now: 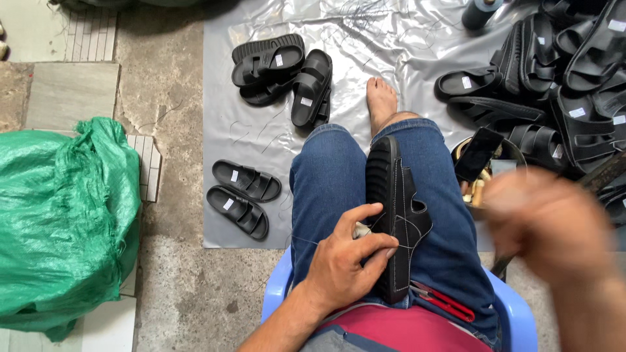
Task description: The person sits on a blue plastic chair and sews a black slipper using a needle and thread. They hold the slipper on their lap and repeatedly push the needle through the sole and upper, pulling the thread tight to secure the parts together.
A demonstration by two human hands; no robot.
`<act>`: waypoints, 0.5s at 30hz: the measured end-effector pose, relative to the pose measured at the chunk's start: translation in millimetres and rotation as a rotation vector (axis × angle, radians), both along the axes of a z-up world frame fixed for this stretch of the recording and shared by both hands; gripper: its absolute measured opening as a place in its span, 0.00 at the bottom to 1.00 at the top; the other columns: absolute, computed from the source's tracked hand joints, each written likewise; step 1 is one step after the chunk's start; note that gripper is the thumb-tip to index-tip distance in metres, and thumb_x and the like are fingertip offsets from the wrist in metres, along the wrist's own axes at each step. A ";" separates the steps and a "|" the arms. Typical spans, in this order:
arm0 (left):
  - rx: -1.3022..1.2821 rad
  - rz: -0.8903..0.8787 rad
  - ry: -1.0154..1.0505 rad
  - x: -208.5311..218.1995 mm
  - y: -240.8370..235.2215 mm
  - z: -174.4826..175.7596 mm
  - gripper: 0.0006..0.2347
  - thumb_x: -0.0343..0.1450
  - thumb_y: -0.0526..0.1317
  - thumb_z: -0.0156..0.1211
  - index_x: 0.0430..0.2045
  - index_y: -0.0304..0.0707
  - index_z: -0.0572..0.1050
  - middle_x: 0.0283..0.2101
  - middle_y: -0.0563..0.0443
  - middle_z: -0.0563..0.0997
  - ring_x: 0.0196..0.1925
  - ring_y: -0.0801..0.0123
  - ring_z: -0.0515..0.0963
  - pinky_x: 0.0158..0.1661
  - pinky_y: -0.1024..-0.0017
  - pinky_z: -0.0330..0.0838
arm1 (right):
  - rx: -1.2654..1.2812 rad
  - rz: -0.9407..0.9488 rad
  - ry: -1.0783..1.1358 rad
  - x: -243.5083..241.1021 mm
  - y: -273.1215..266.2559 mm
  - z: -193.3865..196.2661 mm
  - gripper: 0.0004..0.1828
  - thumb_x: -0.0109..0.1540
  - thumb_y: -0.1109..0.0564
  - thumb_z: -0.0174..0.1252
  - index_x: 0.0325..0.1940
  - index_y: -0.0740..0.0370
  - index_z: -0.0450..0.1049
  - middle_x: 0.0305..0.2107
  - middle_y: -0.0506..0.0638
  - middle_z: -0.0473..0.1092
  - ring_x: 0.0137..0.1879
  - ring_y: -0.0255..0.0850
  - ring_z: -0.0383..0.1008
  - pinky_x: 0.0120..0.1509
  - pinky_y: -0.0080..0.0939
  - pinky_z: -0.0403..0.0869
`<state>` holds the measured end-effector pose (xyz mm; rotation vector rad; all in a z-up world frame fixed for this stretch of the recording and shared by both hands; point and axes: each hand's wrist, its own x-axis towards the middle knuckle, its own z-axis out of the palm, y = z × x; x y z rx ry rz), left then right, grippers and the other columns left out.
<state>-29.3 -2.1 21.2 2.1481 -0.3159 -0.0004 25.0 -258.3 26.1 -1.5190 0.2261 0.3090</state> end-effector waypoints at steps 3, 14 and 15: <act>-0.013 -0.015 0.084 2.8 7.3 14.3 0.07 0.67 0.39 0.53 0.37 0.50 0.71 0.51 0.46 0.70 0.36 0.66 0.80 0.33 0.67 0.76 | -1.018 0.003 -0.664 12.4 1.2 23.4 0.13 0.68 0.71 0.60 0.57 0.79 0.73 0.47 0.69 0.61 0.45 0.52 0.64 0.37 0.40 0.67; 0.353 -0.082 0.337 11.6 24.0 21.5 0.11 0.69 0.42 0.45 0.43 0.50 0.70 0.39 0.54 0.72 0.35 0.54 0.77 0.28 0.53 0.70 | -0.893 0.646 -0.954 12.2 46.7 6.7 0.09 0.56 0.57 0.53 0.40 0.51 0.71 0.39 0.47 0.67 0.37 0.43 0.69 0.42 0.40 0.68; 0.250 -0.076 0.331 10.8 26.1 21.1 0.09 0.68 0.42 0.46 0.38 0.50 0.73 0.44 0.57 0.72 0.39 0.59 0.77 0.32 0.56 0.72 | -0.854 0.709 -0.934 16.0 48.2 8.7 0.08 0.57 0.57 0.51 0.40 0.52 0.70 0.35 0.46 0.67 0.35 0.43 0.69 0.41 0.40 0.68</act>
